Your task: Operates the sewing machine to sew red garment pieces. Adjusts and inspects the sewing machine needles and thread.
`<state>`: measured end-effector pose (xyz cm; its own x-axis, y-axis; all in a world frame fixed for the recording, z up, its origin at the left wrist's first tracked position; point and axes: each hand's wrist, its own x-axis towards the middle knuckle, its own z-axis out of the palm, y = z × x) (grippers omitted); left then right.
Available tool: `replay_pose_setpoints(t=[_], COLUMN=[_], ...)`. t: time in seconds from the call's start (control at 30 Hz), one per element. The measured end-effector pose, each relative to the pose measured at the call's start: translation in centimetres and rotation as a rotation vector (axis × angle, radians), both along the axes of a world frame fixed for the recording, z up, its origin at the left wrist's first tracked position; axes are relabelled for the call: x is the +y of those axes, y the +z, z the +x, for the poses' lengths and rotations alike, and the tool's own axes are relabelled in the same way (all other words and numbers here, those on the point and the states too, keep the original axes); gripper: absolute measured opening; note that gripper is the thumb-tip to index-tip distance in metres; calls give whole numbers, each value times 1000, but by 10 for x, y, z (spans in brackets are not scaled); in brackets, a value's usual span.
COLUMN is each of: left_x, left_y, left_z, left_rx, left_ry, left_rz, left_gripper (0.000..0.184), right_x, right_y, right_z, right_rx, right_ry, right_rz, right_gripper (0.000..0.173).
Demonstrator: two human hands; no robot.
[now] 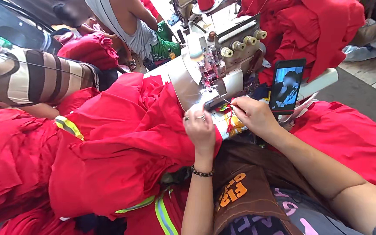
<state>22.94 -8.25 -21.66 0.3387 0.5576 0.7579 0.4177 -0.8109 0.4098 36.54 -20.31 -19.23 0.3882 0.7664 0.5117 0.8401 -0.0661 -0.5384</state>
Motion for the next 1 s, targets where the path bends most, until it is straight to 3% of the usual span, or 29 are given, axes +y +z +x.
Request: replay_pose_setpoints(t=[0.13,0.23,0.3,0.4,0.57,0.63,0.77,0.87,1.0], left_x=[-6,-1,-1,5,-4,-8,8,17,20], left_y=[38,46,40,19,-47,-67,-81,-84,-83], left_z=[25,33,40,39,19,11,0,-6,-12], left_rx=[-46,-169,-208,-49,179,198,116,125,137], left_ry=[-352,-513,-459,-269,-150,-155,-169,-220,-285], left_rz=[-651,-855,-762,-398,-12,-57,-404,-458,-458], left_gripper=[33,31,22,22,24,25,25,26,28], right_x=[-3,-5,-8,-22,-37,-20,30,57,74], right_y=[-6,-4,4,38,109,120,112,90,77], right_z=[-5,0,9,43,126,152,197,222,236], right_rx=[18,-9,-31,64,193,266,451,570,523], right_ry=[44,61,82,49,-245,-297,-258,-225,-230], right_rz=[-21,-40,-119,-289,-113,-148,-368,-500,-588], right_gripper=[14,14,13,21,32,32,34,32,31])
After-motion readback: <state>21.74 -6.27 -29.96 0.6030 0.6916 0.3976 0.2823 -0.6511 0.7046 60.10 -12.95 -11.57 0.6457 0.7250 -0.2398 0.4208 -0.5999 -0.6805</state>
